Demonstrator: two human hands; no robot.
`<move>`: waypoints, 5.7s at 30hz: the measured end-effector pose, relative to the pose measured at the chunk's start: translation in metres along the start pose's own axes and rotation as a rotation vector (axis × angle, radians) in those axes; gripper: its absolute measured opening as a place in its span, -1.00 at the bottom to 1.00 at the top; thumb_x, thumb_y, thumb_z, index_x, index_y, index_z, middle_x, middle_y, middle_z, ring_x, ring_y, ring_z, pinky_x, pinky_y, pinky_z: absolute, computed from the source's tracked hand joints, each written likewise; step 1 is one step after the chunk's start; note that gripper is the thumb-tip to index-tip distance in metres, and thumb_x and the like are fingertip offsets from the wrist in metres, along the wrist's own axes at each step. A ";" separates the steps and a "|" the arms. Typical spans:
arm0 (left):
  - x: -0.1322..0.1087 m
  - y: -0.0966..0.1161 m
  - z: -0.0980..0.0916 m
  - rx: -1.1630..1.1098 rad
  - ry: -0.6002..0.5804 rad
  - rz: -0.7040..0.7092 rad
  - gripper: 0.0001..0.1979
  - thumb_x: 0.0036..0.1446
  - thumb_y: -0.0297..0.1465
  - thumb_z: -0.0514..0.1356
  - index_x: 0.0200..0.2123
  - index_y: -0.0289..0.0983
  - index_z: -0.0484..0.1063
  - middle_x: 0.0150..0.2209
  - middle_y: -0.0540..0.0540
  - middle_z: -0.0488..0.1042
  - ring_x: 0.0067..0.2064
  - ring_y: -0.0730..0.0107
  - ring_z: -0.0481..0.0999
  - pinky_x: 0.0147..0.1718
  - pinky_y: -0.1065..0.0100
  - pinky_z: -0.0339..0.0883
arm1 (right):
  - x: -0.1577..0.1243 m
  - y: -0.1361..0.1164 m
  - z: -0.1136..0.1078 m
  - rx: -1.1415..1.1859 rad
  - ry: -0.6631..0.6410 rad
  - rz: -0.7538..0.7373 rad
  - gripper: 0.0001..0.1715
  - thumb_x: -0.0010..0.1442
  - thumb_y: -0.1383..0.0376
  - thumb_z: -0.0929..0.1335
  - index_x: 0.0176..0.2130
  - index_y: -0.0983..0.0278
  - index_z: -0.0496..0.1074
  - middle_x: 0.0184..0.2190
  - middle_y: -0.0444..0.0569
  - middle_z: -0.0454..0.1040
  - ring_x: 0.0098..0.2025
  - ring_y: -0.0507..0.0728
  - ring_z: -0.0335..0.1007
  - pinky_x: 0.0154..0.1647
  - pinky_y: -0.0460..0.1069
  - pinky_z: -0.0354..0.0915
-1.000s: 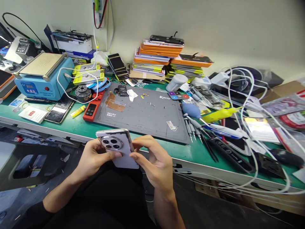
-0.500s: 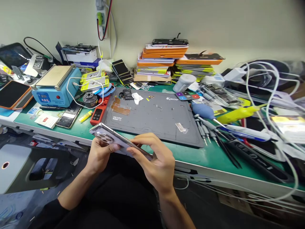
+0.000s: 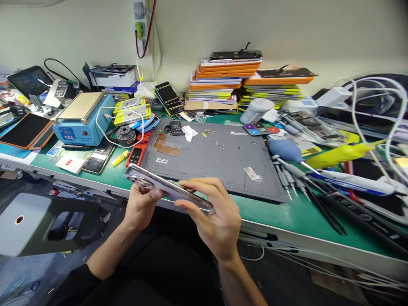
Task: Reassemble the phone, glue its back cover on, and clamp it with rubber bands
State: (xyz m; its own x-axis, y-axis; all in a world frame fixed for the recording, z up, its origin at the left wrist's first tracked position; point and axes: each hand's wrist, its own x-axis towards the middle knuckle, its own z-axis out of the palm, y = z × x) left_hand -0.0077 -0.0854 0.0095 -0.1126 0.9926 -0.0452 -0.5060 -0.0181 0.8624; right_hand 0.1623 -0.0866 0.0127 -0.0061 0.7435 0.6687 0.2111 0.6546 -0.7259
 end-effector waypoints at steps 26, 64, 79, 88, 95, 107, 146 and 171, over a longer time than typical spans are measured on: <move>0.001 -0.003 -0.001 -0.091 -0.059 0.068 -0.46 -0.19 -0.18 0.70 -0.39 -0.17 0.42 -0.39 0.16 0.68 -0.34 0.35 0.71 -0.10 0.24 0.60 | -0.016 -0.003 0.002 0.052 0.151 -0.041 -0.69 0.34 0.42 0.49 0.04 0.12 0.58 -0.16 -0.06 0.65 -0.12 0.18 0.58 -0.12 0.14 0.51; 0.012 0.065 0.040 1.453 -0.468 1.291 -0.77 0.39 -0.27 0.38 0.08 -0.09 0.62 -0.14 0.01 0.74 0.00 0.14 0.55 0.03 0.06 0.21 | 0.018 0.013 -0.058 -0.284 0.162 -0.410 -0.89 0.40 0.28 0.50 -0.05 0.14 0.59 -0.29 -0.13 0.65 -0.26 0.13 0.58 -0.23 0.09 0.49; 0.033 0.035 0.047 0.973 -0.394 0.999 -0.92 0.36 -0.42 0.39 -0.11 -0.14 0.63 -0.26 -0.01 0.63 -0.15 0.28 0.49 -0.11 0.20 0.38 | 0.040 0.009 -0.065 -0.048 0.157 -0.348 -0.76 0.41 0.29 0.48 0.07 0.11 0.60 -0.21 -0.06 0.70 -0.20 0.18 0.61 -0.27 0.11 0.50; 0.032 0.039 0.056 1.106 -0.394 1.047 -0.80 0.40 -0.33 0.35 0.06 -0.14 0.58 -0.07 -0.07 0.69 0.06 0.16 0.57 0.12 0.09 0.37 | 0.056 -0.005 -0.062 -0.149 0.168 -0.387 -0.75 0.35 0.45 0.49 -0.03 0.14 0.58 -0.22 -0.12 0.71 -0.25 0.14 0.55 -0.23 0.10 0.44; 0.031 0.050 0.064 0.953 -0.393 1.108 -0.83 0.34 -0.26 0.42 -0.03 -0.10 0.64 -0.20 -0.01 0.73 -0.12 0.25 0.66 -0.03 0.15 0.40 | 0.060 -0.010 -0.057 -0.257 0.081 -0.460 -0.80 0.39 0.42 0.47 -0.03 0.16 0.56 -0.26 -0.11 0.68 -0.27 0.12 0.53 -0.26 0.07 0.46; 0.041 0.040 0.059 0.491 -0.337 0.833 -0.90 0.34 -0.30 0.42 -0.18 -0.16 0.60 -0.22 -0.07 0.65 -0.12 0.27 0.63 -0.08 0.21 0.52 | 0.069 0.001 -0.044 -0.002 0.111 -0.378 -0.72 0.33 0.31 0.56 0.03 0.10 0.60 -0.17 -0.10 0.73 -0.17 0.17 0.65 -0.18 0.11 0.56; 0.047 0.056 0.045 0.741 -0.368 1.064 -0.81 0.36 -0.13 0.38 -0.19 -0.11 0.66 -0.29 -0.04 0.69 -0.15 0.22 0.58 -0.10 0.14 0.44 | 0.069 -0.002 -0.035 0.001 0.017 -0.437 -0.76 0.41 0.37 0.46 0.05 0.15 0.60 -0.14 -0.06 0.73 -0.15 0.16 0.64 -0.15 0.11 0.54; 0.030 0.076 0.039 1.045 -0.245 1.205 -0.92 0.36 -0.44 0.39 -0.13 -0.14 0.59 -0.23 0.02 0.70 -0.13 0.27 0.60 -0.06 0.17 0.39 | 0.058 -0.005 -0.062 -0.304 -0.070 -0.364 -0.50 0.31 0.26 0.57 0.20 0.14 0.55 -0.13 -0.04 0.71 -0.13 0.17 0.64 -0.05 0.09 0.56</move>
State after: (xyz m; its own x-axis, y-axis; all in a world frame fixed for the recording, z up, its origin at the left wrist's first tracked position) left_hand -0.0161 -0.0523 0.0936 0.1910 0.4587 0.8678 0.5572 -0.7785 0.2889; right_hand 0.2212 -0.0549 0.0650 -0.1967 0.4876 0.8506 0.4595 0.8122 -0.3594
